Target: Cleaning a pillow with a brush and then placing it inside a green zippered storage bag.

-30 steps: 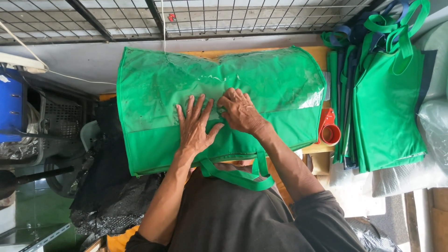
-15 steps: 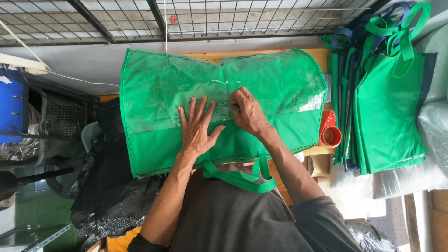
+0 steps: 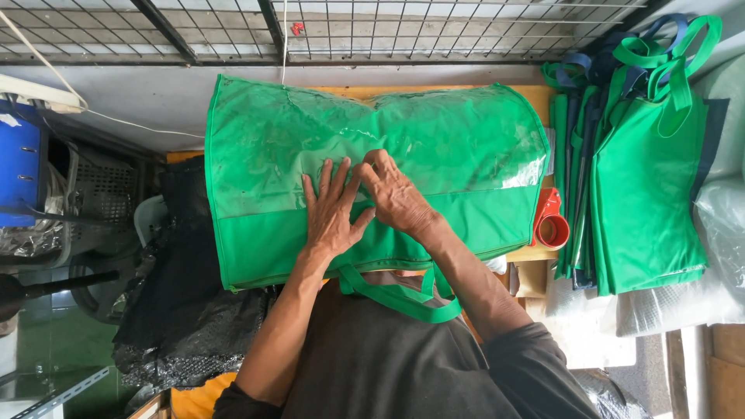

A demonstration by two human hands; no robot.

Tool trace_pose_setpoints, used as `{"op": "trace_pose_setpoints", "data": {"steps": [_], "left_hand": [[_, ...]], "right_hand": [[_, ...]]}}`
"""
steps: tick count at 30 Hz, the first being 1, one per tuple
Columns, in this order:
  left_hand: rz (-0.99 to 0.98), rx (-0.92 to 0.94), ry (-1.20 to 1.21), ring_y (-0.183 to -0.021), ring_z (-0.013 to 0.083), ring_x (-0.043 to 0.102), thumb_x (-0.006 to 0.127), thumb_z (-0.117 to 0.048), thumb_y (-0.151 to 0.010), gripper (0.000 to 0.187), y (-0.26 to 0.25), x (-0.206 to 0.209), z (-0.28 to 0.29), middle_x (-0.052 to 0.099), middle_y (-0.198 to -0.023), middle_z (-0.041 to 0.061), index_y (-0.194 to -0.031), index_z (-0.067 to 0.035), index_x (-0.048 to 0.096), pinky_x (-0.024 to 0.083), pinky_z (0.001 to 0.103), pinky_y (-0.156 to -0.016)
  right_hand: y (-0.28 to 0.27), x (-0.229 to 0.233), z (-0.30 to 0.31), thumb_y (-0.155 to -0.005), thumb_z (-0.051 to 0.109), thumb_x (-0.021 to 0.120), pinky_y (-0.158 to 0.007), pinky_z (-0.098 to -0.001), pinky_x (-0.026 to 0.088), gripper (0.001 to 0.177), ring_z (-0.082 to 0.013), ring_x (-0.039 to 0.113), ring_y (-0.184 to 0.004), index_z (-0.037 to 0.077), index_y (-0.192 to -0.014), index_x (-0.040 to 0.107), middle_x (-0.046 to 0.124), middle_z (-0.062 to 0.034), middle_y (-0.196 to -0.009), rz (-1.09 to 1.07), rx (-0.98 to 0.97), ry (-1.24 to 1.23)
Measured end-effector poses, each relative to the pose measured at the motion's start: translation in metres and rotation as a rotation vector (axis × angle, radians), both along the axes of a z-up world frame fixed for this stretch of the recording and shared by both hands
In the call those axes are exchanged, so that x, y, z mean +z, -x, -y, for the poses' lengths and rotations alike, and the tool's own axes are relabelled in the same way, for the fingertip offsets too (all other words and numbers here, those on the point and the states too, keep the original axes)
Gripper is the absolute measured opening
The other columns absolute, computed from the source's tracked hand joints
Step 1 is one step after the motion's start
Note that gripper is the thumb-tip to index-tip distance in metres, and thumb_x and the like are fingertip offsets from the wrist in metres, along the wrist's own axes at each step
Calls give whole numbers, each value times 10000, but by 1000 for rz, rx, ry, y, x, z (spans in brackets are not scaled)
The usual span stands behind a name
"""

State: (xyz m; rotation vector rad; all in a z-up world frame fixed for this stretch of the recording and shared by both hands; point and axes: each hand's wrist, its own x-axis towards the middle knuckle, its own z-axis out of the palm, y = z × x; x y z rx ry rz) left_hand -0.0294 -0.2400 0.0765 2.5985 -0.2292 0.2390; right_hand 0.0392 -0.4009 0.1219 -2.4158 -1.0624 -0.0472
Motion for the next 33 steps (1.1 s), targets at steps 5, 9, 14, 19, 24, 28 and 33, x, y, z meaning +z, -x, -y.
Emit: {"op": "trace_pose_setpoints", "data": {"steps": [5, 9, 14, 19, 24, 28, 33], "left_hand": [[-17, -5, 26, -1559, 383, 162, 719, -488, -864, 804, 1, 0, 0, 266, -1686, 87, -1557, -201, 427, 59, 760, -1172], [1, -6, 41, -1556, 390, 176, 663, -583, -906, 793, -1, 0, -2, 288, -1681, 87, -1577, -242, 415, 59, 764, -1162], [52, 1, 65, -1502, 445, 278, 692, -531, -898, 666, -4, 13, 3, 399, -1606, 122, -1466, -214, 547, 131, 840, -1085], [222, 124, 61, -1424, 435, 429, 676, -370, -978, 253, -19, -4, 21, 598, -1395, 90, -1138, -184, 737, 175, 906, -977], [335, 61, -79, -1008, 235, 584, 764, -215, -860, 130, -28, -9, 29, 541, -976, -46, -851, -199, 636, 413, 613, -972], [303, 64, -134, -865, 254, 581, 725, -135, -859, 152, -27, 12, 41, 507, -903, 6, -844, -148, 574, 434, 505, -837], [202, 55, -172, -825, 281, 548, 626, -176, -889, 110, -30, -2, 43, 472, -904, 30, -892, -134, 524, 406, 462, -722]], "right_hand": [[3, -13, 9, -687, -82, 667, -824, -498, 582, 529, -415, 628, -920, 61, -1178, 528, 452, -147, -1117, -207, -31, -125], [8, -3, 28, -798, -64, 618, -716, -422, 561, 303, -327, 647, -759, 54, -1077, 608, 499, -91, -925, -33, -359, -409], [7, -29, 62, -801, 18, 735, -801, -465, 522, 281, -358, 620, -865, 67, -1044, 603, 531, -115, -998, 82, -489, -381], [14, -44, 64, -874, 113, 773, -814, -438, 542, 187, -339, 660, -931, 90, -990, 628, 599, -98, -1038, 138, -548, -460], [18, -46, 60, -913, 114, 757, -849, -420, 543, 118, -334, 669, -973, 81, -951, 650, 620, -105, -1049, 180, -573, -517], [19, -46, 59, -922, 89, 739, -849, -418, 546, 82, -342, 668, -964, 66, -938, 663, 613, -116, -1035, 191, -577, -549], [19, -49, 60, -932, 87, 728, -855, -425, 548, 60, -350, 665, -965, 48, -924, 683, 623, -131, -1024, 215, -564, -578]]}}
